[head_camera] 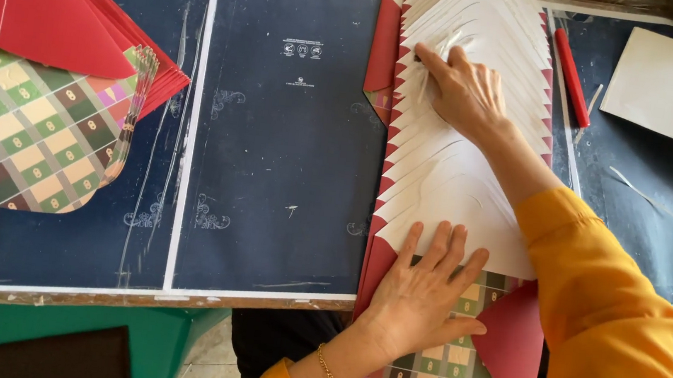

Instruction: The person folds a stack of white paper sheets with red edges on a table. They use a red-handled tool to crease the folds and then place the folded stack into a patterned paper bag.

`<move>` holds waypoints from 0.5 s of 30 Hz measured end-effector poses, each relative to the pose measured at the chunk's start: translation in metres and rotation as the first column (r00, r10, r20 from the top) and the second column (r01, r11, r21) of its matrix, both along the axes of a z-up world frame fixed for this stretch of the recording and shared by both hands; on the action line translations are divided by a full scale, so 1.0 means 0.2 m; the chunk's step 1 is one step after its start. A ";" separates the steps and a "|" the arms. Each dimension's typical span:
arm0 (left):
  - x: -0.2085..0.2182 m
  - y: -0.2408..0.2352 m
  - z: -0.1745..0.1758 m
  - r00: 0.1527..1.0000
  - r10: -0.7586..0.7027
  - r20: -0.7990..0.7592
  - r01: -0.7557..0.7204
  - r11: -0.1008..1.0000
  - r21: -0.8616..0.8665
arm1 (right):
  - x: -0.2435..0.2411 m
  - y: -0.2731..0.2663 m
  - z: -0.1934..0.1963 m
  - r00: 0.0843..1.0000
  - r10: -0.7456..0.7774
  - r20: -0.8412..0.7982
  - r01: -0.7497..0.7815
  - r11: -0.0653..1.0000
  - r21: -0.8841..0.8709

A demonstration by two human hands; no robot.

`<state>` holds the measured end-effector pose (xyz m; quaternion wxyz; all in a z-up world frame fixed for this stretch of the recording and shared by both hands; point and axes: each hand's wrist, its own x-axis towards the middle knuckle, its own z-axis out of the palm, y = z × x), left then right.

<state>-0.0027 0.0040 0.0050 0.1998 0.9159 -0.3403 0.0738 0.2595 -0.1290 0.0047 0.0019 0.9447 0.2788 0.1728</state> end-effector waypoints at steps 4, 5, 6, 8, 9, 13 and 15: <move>0.00 0.00 0.00 1.000 -0.015 -0.012 0.016 0.998 0.068 | 0.08 0.04 0.03 0.999 -0.005 -0.051 0.011 0.991 0.133; 0.00 -0.01 0.00 1.000 -0.013 -0.005 0.014 0.998 0.069 | 0.08 0.07 0.09 0.952 -0.079 -0.297 0.168 0.943 0.288; 0.00 -0.01 0.00 1.000 -0.011 0.001 0.011 0.998 0.070 | 0.08 0.10 0.15 0.840 -0.093 -0.535 0.343 0.855 0.390; 0.00 -0.01 0.00 1.000 -0.019 -0.002 0.020 0.997 0.071 | 0.20 -0.02 0.12 0.857 -0.079 -0.510 0.387 0.753 0.532; 0.00 0.00 -0.01 1.000 -0.025 -0.009 0.025 0.997 0.070 | 0.26 -0.08 0.10 0.872 -0.068 -0.486 0.415 0.630 0.657; 0.00 0.00 0.01 1.000 -0.007 0.010 0.006 0.999 0.048 | 0.14 -0.22 0.28 0.979 -0.153 -0.136 0.205 0.750 0.629; 0.01 0.01 0.02 1.000 -0.001 0.029 0.000 1.000 0.016 | 0.10 -0.23 0.20 1.000 -0.021 0.020 0.017 0.982 0.191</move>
